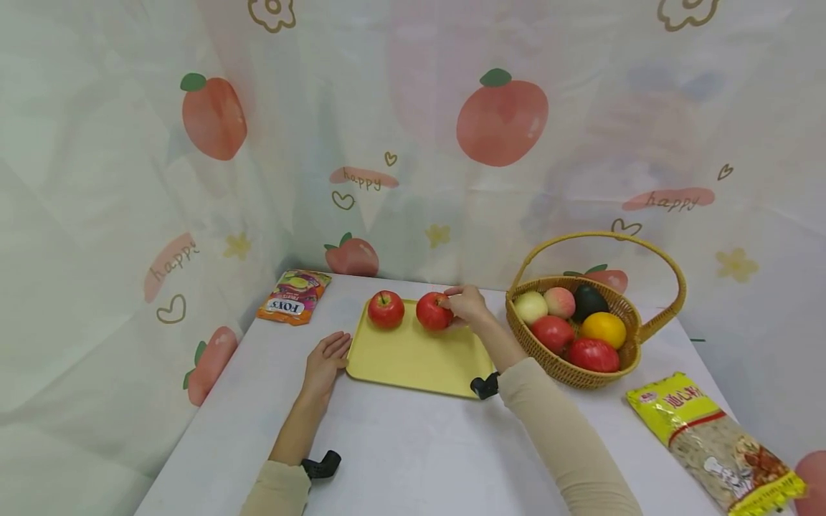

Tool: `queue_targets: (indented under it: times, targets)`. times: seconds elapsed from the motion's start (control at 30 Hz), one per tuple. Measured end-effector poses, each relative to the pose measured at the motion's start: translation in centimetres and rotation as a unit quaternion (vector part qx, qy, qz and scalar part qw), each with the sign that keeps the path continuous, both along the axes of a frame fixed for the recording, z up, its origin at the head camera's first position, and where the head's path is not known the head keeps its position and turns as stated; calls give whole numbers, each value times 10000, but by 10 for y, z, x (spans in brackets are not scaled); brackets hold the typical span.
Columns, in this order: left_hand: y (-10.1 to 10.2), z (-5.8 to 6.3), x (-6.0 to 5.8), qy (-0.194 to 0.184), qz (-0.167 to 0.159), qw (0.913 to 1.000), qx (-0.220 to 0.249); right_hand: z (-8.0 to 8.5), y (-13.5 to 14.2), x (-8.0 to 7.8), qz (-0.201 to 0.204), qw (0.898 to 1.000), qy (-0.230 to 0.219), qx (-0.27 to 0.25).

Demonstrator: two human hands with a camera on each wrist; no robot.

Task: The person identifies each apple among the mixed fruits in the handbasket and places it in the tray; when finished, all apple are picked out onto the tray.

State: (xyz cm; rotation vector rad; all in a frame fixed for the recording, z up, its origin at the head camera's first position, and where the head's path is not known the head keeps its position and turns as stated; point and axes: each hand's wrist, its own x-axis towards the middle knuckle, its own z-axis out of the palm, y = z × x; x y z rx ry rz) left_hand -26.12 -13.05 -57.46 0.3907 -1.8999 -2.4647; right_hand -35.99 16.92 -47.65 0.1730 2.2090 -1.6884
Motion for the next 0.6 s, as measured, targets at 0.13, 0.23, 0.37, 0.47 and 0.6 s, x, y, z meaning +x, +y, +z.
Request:
queue_targets:
  times: [0.13, 0.23, 0.37, 0.47, 0.6]
  targets:
    - [1, -1, 1, -20, 9, 10000, -8, -6, -3, -1, -110, 9999, -9, 79]
    - [1, -2, 1, -14, 18, 10000, -37, -8, -6, -1, -187, 9997, 17, 144]
    - [0, -1, 0, 6, 21, 10000, -37, -10, -8, -1, -299, 9992, 109, 251]
    - [-1, -1, -1, 17, 4, 10000, -34, -11, -7, 0, -407, 9987, 109, 278]
    - [0, -1, -1, -24, 11, 10000, -77, -11, -4, 3, -382, 9990, 85, 214]
